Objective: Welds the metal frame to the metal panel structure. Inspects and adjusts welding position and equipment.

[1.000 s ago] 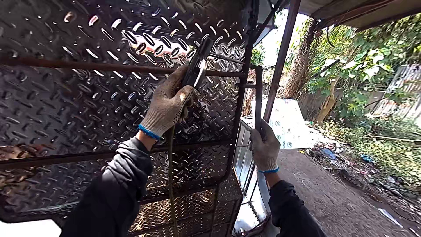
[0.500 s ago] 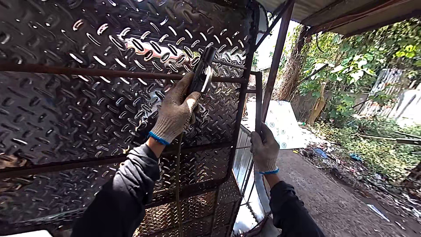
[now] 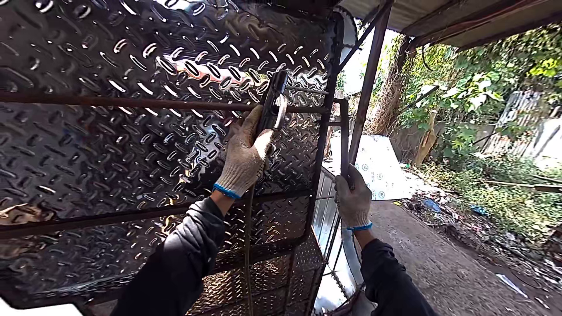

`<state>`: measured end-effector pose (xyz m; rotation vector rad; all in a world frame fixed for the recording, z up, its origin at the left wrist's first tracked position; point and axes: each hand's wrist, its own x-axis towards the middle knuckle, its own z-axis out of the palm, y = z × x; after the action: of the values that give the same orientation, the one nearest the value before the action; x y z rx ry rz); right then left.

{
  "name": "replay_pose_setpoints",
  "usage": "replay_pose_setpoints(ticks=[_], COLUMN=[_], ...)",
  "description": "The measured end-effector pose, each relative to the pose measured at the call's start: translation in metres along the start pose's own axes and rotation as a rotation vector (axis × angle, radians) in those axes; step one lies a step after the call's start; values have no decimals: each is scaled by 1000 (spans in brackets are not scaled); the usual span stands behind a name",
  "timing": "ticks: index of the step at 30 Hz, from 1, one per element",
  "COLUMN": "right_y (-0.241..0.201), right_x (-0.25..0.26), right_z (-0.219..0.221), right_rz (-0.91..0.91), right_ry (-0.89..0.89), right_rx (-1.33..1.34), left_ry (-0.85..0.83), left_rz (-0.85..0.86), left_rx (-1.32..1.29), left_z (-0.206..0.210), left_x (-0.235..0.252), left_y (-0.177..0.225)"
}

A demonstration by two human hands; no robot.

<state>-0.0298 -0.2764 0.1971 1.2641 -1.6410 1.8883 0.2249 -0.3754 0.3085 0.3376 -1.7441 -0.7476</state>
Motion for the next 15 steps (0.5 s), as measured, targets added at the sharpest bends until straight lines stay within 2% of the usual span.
replay_pose_setpoints(ticks=[3, 15], right_y=[-1, -1], right_x=[0, 1], right_z=[-1, -1], right_rz=[-13, 12], right_ry=[18, 0], right_rx=[-38, -41], left_ry=[24, 10], left_rz=[38, -31], left_rx=[24, -11], left_z=[4, 10], left_x=[-1, -9], left_y=[-2, 1])
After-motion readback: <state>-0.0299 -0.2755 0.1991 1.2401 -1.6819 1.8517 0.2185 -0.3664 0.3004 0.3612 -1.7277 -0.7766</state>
